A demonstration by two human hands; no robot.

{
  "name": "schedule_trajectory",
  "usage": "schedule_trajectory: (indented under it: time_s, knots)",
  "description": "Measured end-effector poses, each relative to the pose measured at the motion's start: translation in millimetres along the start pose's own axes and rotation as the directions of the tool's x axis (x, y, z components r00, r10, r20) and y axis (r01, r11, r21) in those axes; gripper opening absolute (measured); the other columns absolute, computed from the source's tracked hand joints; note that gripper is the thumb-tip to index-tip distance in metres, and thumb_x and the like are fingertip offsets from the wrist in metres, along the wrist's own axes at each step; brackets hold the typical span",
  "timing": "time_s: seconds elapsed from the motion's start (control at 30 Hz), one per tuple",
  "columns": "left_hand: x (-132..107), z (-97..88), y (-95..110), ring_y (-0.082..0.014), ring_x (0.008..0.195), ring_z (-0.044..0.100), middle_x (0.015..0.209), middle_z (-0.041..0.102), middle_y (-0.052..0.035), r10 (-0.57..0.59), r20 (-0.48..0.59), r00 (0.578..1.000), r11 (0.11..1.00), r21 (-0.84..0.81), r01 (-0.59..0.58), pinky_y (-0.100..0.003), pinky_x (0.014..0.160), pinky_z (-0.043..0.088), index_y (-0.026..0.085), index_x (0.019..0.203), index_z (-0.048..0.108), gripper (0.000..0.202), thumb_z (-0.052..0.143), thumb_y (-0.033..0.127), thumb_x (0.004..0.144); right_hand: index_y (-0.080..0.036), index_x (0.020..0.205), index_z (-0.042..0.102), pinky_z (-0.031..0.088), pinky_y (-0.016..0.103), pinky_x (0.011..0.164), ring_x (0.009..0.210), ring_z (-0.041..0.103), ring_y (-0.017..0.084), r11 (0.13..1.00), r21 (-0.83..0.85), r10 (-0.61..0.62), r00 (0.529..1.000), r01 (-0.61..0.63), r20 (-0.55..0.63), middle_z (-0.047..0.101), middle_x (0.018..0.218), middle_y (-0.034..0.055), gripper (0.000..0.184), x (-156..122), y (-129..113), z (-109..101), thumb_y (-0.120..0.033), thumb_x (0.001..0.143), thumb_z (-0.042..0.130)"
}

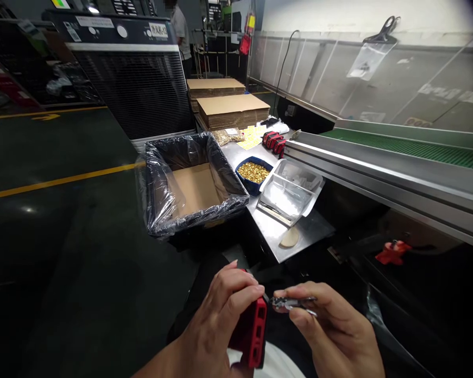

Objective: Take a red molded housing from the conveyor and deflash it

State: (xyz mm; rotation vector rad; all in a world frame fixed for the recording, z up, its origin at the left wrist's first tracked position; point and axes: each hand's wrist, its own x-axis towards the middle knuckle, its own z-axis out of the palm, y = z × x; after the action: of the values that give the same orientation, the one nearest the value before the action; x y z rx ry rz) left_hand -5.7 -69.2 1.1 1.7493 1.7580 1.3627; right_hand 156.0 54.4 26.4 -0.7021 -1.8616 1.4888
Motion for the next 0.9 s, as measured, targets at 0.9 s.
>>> schedule_trajectory:
  time_s: [0.9]
  knots:
    - [-11, -12.9, -46, -0.0404, 0.125, 0.05, 0.134, 0.056, -0.0128, -0.358, 0.106, 0.927, -0.035, -0.994, 0.1, -0.062, 0.11, 0.035, 0.024, 0.135, 0.053, 0.068, 0.073, 0.036, 0.071, -0.018, 0.087, 0.067, 0.048, 0.048, 0.082, 0.077, 0.06, 0.03, 0.75, -0.487, 0.083, 0.794, -0.448, -0.602, 0.061, 0.078, 0.0086, 0.042, 92, 231, -110, -0.055, 0.066, 0.07]
